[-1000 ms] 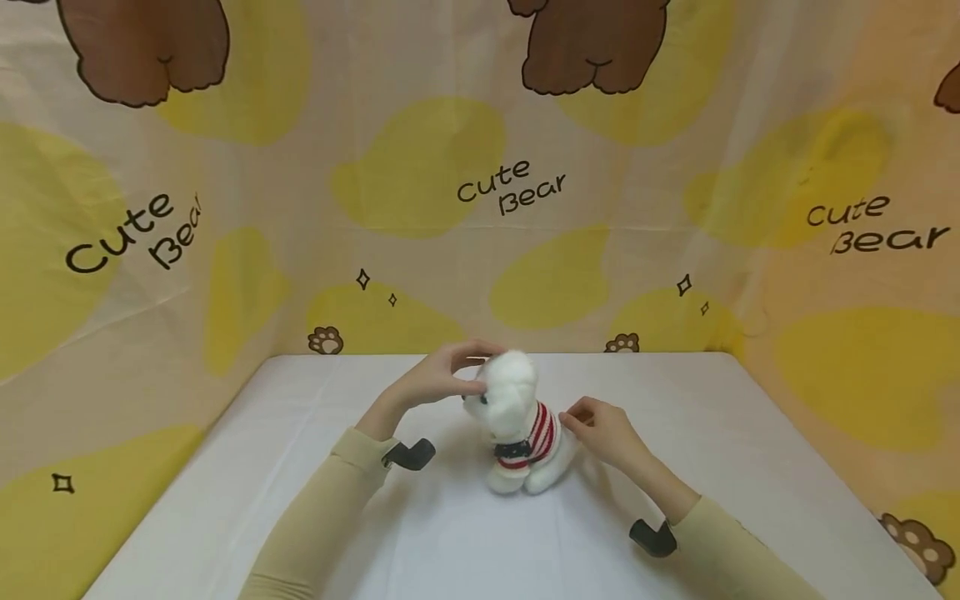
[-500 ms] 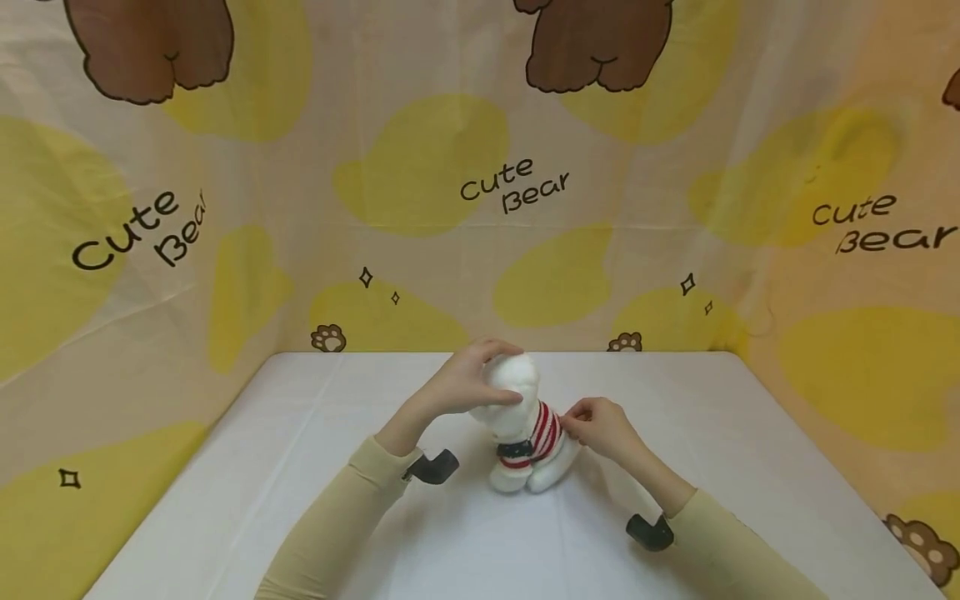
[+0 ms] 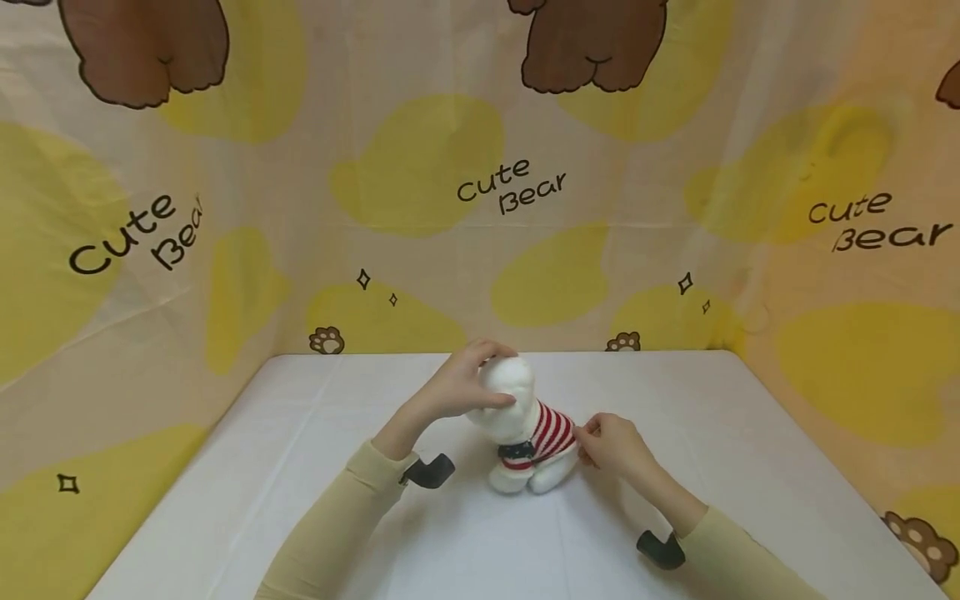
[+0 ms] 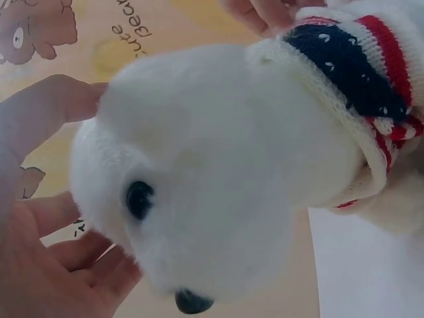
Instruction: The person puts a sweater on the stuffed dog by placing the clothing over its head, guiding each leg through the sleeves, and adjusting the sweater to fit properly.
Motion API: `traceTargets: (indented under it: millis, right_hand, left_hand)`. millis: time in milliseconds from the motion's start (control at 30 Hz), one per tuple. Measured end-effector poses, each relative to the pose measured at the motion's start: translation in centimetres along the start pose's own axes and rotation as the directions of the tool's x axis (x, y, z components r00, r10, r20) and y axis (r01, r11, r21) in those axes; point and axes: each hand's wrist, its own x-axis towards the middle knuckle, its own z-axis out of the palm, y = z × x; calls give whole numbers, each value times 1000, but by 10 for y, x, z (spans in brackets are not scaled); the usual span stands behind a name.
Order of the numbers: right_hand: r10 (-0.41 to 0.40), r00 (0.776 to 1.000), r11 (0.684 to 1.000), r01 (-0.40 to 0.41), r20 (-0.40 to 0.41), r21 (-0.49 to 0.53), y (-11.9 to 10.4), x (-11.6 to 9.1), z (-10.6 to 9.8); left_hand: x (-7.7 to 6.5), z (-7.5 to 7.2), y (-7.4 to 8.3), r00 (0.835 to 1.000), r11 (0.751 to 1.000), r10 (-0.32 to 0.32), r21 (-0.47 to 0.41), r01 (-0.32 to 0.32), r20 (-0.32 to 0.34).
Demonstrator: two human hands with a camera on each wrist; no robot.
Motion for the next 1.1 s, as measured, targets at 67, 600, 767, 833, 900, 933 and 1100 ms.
traceTargets:
  millis: [67, 600, 767, 833, 900, 933, 1100]
  right_hand:
    - [19, 998, 997, -23, 59, 76, -1, -3, 3]
    - [6, 999, 999, -4, 46, -49, 8, -9, 7]
    - [-60, 993, 997, 65, 105, -41, -1, -3, -9]
    - [-123, 990, 991, 127, 76, -51, -7, 5, -19]
    - [-189, 981, 978, 191, 35, -80, -10, 18, -25]
    - [-211, 977, 972, 213, 30, -96, -11, 26, -26]
    - [-172, 960, 973, 200, 219, -115, -5, 68, -19]
  left_hand:
    - [0, 0, -1, 1000, 1000, -7, -2, 7, -2]
    - [0, 3, -3, 1000, 1000, 5, 9, -4, -5]
    - [-2, 4, -5, 1000, 1000, -9, -18, 8, -23]
    - [-4, 6, -7, 999, 999, -15, -38, 13, -37]
    - [-5, 8, -9, 999, 998, -22, -56, 19, -46]
    - [-5, 9, -10, 998, 998, -24, -62, 21, -50]
    - [-6, 10, -11, 998, 998, -18, -67, 14, -55]
